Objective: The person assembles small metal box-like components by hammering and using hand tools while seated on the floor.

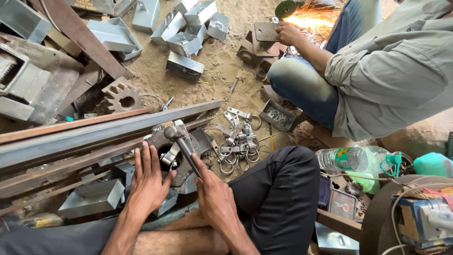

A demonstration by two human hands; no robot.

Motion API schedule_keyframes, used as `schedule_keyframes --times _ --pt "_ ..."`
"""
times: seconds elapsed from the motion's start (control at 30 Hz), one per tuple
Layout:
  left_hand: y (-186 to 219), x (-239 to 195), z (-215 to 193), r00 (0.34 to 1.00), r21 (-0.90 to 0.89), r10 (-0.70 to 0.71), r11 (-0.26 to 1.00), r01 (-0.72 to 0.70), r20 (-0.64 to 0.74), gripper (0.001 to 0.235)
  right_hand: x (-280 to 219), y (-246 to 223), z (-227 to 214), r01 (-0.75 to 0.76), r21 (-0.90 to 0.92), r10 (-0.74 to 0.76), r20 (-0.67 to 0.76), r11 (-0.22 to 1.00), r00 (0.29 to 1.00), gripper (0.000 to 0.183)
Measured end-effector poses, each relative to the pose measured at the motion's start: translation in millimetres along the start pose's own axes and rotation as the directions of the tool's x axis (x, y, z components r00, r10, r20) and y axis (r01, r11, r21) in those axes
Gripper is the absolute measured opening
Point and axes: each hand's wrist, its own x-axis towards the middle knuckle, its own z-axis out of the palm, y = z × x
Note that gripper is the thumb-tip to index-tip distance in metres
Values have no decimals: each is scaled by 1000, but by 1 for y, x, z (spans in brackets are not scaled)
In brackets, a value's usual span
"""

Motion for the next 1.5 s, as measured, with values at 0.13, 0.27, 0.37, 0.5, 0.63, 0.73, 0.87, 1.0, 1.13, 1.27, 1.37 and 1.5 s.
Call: schedule_keyframes --times 0.13,0.27,0.37,0.5,0.63,0.73,0.87,1.0,1.13,1.27,1.37,1.5 --pt "-1 1 0 1000 16 14 1000 -14 -18 101 0 6 4 36 11 -36 -32 999 999 62" --pt "1 1 0 1000 39 -2 999 2 2 102 0 11 6 67 17 -66 -56 998 996 61" --pt "-1 1 1 1000 41 4 999 -4 0 102 1 11 6 44 7 -44 -31 999 999 62" --pt "-3 3 2 1000 59 20 998 -19 -7 105 1 9 5 76 22 -75 -44 997 996 61" --pt "-2 3 0 999 80 -9 997 5 49 102 0 9 4 60 14 -60 -28 998 998 62" --pt "-1 3 -2 996 85 -26 996 19 79 103 0 8 4 69 20 -68 -38 997 997 61" --pt "-1 2 -1 1000 59 19 998 -20 18 102 0 7 3 81 29 -79 -46 996 996 62" --pt "-2 4 0 997 75 -20 997 15 78 104 0 5 1 39 48 -38 -6 998 999 62" --pt "-4 4 3 1000 65 26 998 -26 -2 103 0 5 0 54 42 -53 -19 998 998 62" --pt "-6 3 5 1000 56 25 998 -25 3 102 -1 7 2 59 36 -58 -25 998 998 62" --pt "-6 3 5 1000 32 16 999 -16 -2 104 -1 8 3 53 30 -52 -31 998 998 62" --pt "-6 5 8 998 76 -40 996 36 41 102 0 9 5 31 16 -31 -24 999 999 64"
